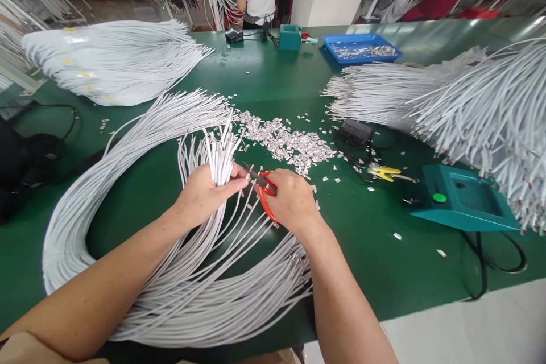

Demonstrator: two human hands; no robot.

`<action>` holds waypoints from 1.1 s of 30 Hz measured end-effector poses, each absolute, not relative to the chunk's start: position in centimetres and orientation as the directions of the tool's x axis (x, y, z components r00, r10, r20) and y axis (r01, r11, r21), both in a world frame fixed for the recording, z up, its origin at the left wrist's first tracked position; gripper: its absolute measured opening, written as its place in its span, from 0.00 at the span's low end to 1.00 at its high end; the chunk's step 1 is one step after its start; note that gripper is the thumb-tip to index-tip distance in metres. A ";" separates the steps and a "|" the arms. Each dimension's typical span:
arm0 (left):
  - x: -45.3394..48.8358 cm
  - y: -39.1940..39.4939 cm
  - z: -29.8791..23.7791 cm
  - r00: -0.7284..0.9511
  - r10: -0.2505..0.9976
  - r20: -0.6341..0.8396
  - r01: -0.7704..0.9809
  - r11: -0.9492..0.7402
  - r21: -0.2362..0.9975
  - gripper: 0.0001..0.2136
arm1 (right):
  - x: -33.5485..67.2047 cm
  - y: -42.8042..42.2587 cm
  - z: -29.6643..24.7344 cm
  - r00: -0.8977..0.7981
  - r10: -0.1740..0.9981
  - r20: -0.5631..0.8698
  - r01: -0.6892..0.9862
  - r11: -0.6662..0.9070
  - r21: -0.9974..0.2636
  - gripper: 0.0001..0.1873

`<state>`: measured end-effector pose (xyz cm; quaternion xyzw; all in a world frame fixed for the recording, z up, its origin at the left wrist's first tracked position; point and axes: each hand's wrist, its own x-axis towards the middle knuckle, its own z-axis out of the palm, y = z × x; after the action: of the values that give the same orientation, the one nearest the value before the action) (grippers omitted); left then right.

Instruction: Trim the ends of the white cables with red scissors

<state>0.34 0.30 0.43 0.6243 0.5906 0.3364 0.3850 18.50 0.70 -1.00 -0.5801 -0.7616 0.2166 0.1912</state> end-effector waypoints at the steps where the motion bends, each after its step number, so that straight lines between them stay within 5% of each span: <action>1: 0.3 0.3 0.4 0.084 0.996 -0.034 0.478 -0.010 0.878 0.06 | 18.5 0.7 -1.1 -0.259 0.965 0.035 0.808 0.236 -0.540 0.16; 14: 0.2 0.4 0.1 0.080 0.991 -0.109 0.391 0.069 0.918 0.10 | 18.3 0.6 -1.5 -0.289 0.955 0.067 0.830 0.284 -0.479 0.15; 20: 0.1 0.2 0.2 0.167 0.975 -0.147 0.208 0.111 0.972 0.10 | 18.3 0.6 -1.6 -0.292 0.953 0.078 0.826 0.292 -0.482 0.14; 33: -0.4 0.4 0.8 0.311 0.928 -0.207 0.051 0.201 0.978 0.11 | 18.3 0.4 -0.7 -0.276 0.960 -0.039 0.808 0.210 -0.550 0.19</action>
<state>-0.40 0.39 0.78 0.5233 0.4676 0.3546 0.6179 18.33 0.44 -0.72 -0.5806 -0.7616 0.2407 0.1579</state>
